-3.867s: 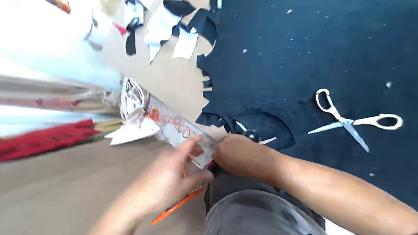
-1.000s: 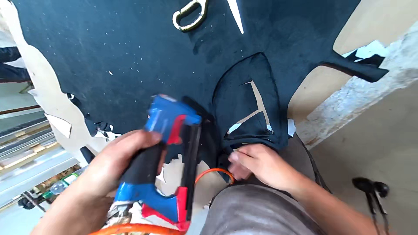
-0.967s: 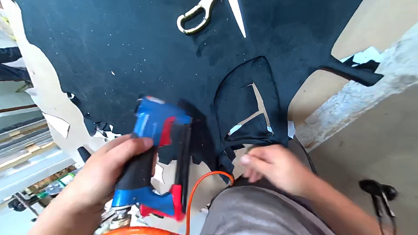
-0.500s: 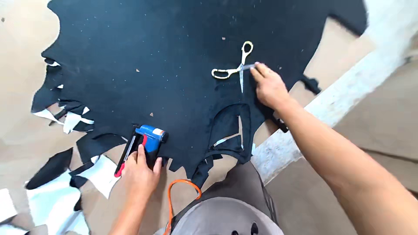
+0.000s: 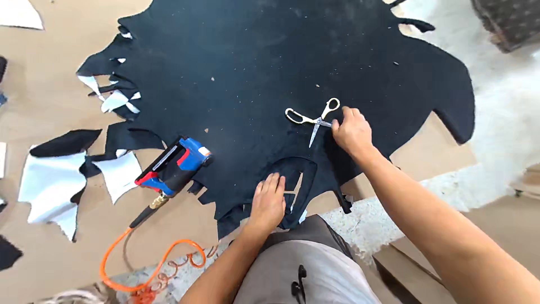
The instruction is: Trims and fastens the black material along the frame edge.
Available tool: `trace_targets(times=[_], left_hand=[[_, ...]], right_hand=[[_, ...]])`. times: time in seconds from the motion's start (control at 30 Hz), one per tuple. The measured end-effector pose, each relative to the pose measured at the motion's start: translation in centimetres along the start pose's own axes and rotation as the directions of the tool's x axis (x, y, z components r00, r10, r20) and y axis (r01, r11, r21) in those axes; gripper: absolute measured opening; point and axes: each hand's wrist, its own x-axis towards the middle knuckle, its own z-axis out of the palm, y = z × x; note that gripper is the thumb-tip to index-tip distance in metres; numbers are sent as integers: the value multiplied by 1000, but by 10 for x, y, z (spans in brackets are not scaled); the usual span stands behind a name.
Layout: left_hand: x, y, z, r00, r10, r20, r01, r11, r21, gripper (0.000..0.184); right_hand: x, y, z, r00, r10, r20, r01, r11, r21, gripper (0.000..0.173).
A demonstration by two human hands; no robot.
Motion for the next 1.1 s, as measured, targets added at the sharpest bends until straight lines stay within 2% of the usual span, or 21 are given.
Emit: trace_targets(times=[0.07, 0.1, 0.17, 0.27, 0.37, 0.4, 0.47, 0.53, 0.6, 0.67, 0.7, 0.77, 0.83, 0.9, 0.93, 1.0, 1.03, 1.1], left_hand=[[12, 7, 19, 994, 18, -108, -13, 999, 46, 50], [15, 7, 25, 982, 21, -188, -13, 999, 42, 43], [16, 6, 20, 950, -24, -310, 23, 1000, -9, 31], [3, 1, 15, 931, -100, -352, 81, 994, -68, 27], [-12, -3, 17, 963, -78, -259, 65, 996, -60, 27], [-14, -1, 18, 969, -83, -235, 72, 996, -53, 28], [-17, 5, 25, 965, -101, -242, 96, 995, -34, 28], [-17, 11, 32, 952, -123, -282, 125, 992, -11, 32], [-16, 17, 34, 936, -147, -319, 158, 987, 8, 37], [-18, 21, 34, 931, -183, -316, 198, 980, 16, 39], [-18, 22, 34, 931, -203, -305, 218, 976, 17, 38], [-17, 22, 33, 930, -234, -285, 248, 969, 14, 38], [-13, 22, 31, 934, -252, -253, 264, 964, 16, 40], [-9, 23, 30, 937, -238, -255, 248, 969, 9, 41], [-7, 26, 28, 939, -229, -256, 236, 972, -3, 43], [0, 34, 18, 940, -241, -242, 230, 970, -73, 47], [3, 40, 11, 934, -272, -230, 241, 958, -152, 49], [7, 49, -4, 913, -352, -208, 263, 895, -360, 58]], right_hand=[[6, 1, 7, 968, -237, 87, 236, 972, 18, 72], [9, 0, 14, 920, -347, 180, 352, 936, 7, 77], [13, 1, 18, 840, -459, 289, 487, 873, -29, 72], [16, 25, 5, 800, -562, 208, 578, 815, -21, 41], [18, 65, 1, 718, -690, 87, 689, 723, 46, 36], [18, 77, 1, 711, -701, 59, 699, 713, 53, 31], [17, 97, 3, 754, -657, 29, 657, 754, -3, 26], [21, 107, 0, 828, -559, 35, 560, 826, -59, 43], [32, 111, -5, 876, -466, 121, 477, 876, -74, 54], [38, 107, -15, 896, -379, 233, 414, 902, -123, 51], [38, 104, -21, 902, -336, 273, 386, 909, -157, 48], [35, 103, -29, 887, -291, 359, 390, 888, -243, 57], [28, 112, -27, 852, -349, 391, 483, 813, -326, 54], [22, 126, -24, 782, -555, 284, 624, 706, -335, 26], [20, 130, -25, 729, -645, 227, 681, 654, -329, 18], [10, 125, -33, 650, -748, 131, 753, 611, -244, 22], [0, 116, -39, 643, -762, 73, 762, 627, -161, 28], [-29, 96, -50, 716, -698, -22, 697, 713, 71, 36]])
